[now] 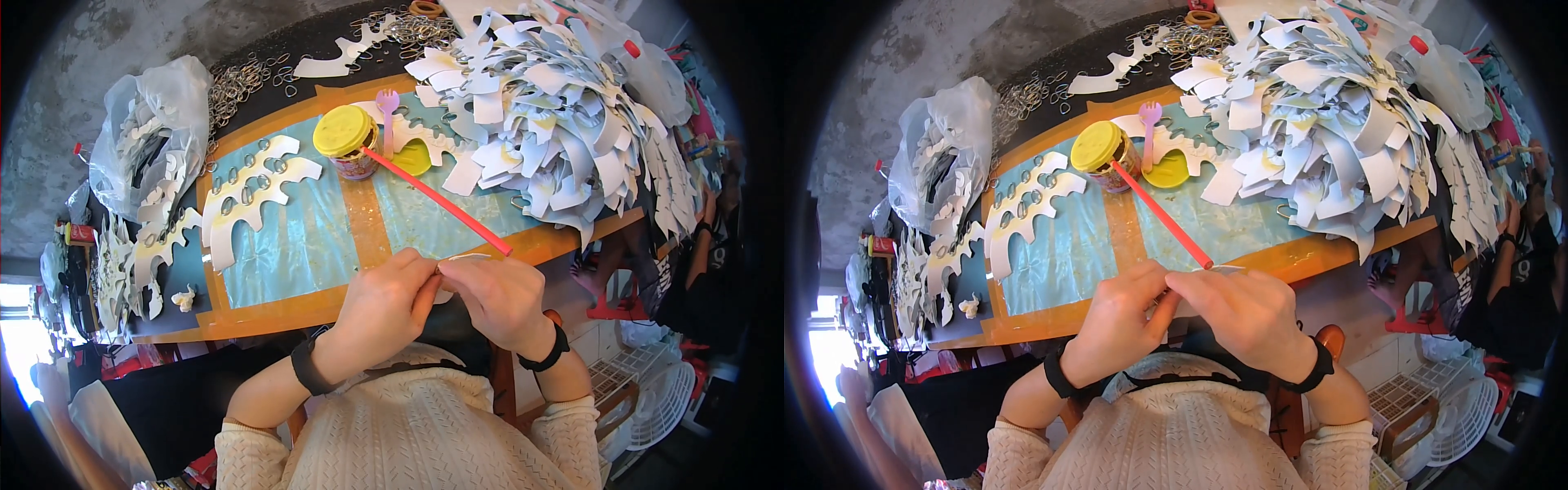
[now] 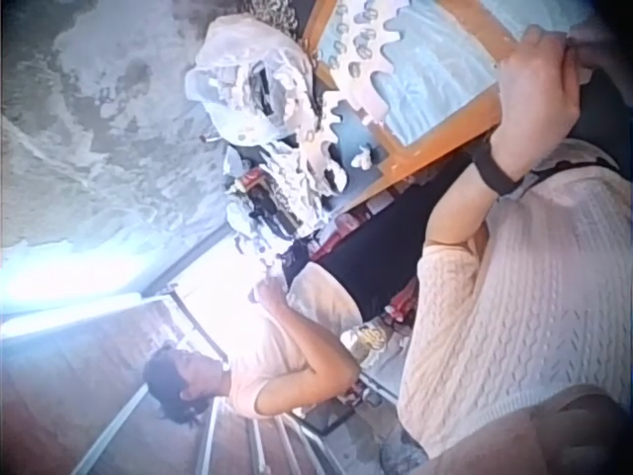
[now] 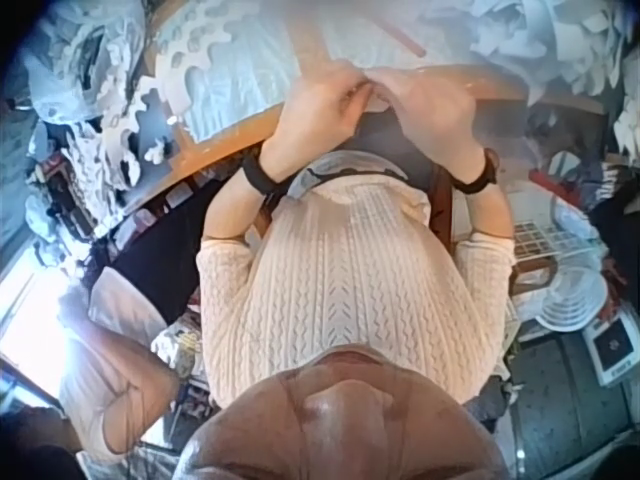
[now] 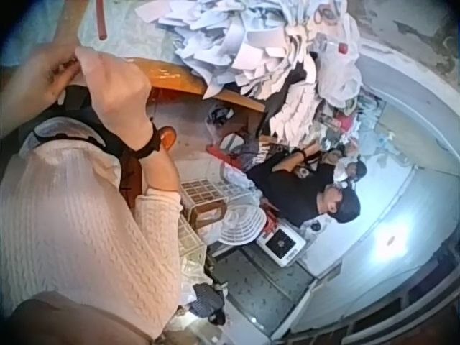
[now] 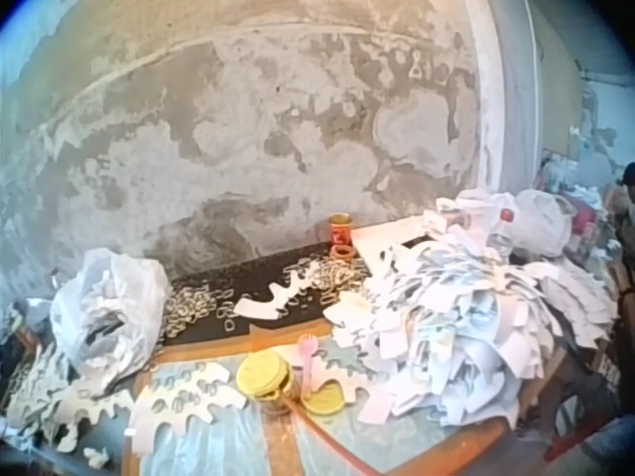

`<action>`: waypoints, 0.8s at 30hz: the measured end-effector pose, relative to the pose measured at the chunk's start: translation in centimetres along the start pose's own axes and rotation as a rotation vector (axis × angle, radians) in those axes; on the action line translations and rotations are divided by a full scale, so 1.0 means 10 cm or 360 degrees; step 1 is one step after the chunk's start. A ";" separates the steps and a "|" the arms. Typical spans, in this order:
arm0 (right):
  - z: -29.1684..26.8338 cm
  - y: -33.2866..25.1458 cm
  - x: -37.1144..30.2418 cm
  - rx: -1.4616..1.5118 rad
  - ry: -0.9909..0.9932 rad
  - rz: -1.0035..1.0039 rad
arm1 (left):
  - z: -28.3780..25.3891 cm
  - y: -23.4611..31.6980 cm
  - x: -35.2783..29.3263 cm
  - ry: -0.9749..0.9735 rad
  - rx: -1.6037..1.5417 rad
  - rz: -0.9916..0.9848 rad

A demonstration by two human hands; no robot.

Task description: Assembling metal rings into pre-cut white shoe material pieces and organizing them on the table.

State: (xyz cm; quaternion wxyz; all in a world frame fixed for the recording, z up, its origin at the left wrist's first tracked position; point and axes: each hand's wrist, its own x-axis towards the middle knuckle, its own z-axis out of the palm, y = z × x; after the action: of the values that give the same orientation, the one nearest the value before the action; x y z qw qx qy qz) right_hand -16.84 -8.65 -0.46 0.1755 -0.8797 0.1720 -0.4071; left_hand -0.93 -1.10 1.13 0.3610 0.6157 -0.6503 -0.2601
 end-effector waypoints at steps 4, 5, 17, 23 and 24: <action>-0.08 -0.02 0.03 -0.0246 -0.0104 -0.0134 | -0.01 -0.02 0.01 0.0011 -0.0041 -0.0007; -0.09 -0.03 0.04 -0.0314 -0.0159 -0.0160 | -0.02 -0.02 0.01 -0.0010 -0.0077 -0.0011; -0.08 0.00 -0.05 -0.0070 -0.0031 -0.0052 | -0.05 -0.03 0.03 -0.0155 -0.0840 -0.0519; -0.02 -0.03 -0.09 0.0142 -0.0012 0.0260 | 0.02 -0.09 0.05 -0.0133 -0.1260 -0.0695; -0.03 -0.04 -0.09 0.0143 -0.0012 0.0259 | 0.04 -0.10 0.04 -0.0092 -0.1133 -0.0595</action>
State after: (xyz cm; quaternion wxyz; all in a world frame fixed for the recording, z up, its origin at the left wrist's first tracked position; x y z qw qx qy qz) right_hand -17.58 -7.97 -0.66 0.2481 -0.8556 0.2238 -0.3953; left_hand -0.60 -1.59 0.18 0.4798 0.5523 -0.4061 -0.5475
